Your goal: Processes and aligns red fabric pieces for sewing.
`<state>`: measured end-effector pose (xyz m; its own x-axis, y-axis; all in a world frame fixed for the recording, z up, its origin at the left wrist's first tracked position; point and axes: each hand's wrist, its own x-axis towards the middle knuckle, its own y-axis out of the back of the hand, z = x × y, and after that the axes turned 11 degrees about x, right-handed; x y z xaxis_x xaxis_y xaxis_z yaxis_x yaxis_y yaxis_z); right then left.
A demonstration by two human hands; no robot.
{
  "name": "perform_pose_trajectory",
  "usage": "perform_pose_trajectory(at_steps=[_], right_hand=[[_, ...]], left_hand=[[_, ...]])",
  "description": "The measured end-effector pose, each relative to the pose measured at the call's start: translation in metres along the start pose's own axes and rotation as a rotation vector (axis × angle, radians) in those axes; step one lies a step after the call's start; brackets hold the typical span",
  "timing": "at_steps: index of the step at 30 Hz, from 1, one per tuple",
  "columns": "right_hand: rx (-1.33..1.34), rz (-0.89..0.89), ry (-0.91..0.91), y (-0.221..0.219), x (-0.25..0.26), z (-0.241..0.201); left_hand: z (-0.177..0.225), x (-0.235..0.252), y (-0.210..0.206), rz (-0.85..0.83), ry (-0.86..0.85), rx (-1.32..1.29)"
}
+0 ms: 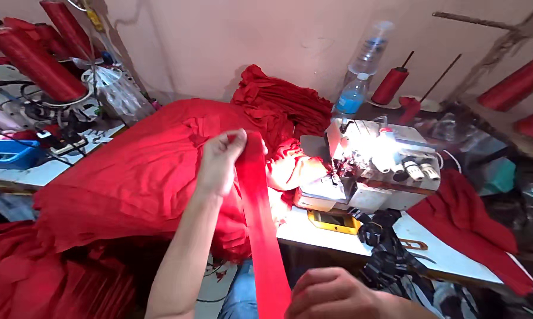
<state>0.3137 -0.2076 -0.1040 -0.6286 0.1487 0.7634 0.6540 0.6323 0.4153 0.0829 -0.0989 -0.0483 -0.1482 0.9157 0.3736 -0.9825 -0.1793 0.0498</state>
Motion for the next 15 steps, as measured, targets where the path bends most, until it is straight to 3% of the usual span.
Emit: perform_pose_trajectory(at_steps=[3,6,9,15], right_hand=[[-0.231,0.13,0.004,0.018,0.012,-0.001],[-0.47,0.292,-0.01,0.033,0.025,0.014],[-0.576,0.4,-0.028,0.039,0.028,0.029],[-0.655,0.442,-0.057,0.04,0.021,0.034]], left_hand=[[0.002,-0.055,-0.024,-0.043,-0.114,0.068],[-0.003,-0.088,-0.043,-0.071,-0.149,-0.033],[-0.006,-0.103,-0.052,-0.109,-0.064,-0.154],[-0.016,-0.109,-0.048,-0.223,-0.112,-0.202]])
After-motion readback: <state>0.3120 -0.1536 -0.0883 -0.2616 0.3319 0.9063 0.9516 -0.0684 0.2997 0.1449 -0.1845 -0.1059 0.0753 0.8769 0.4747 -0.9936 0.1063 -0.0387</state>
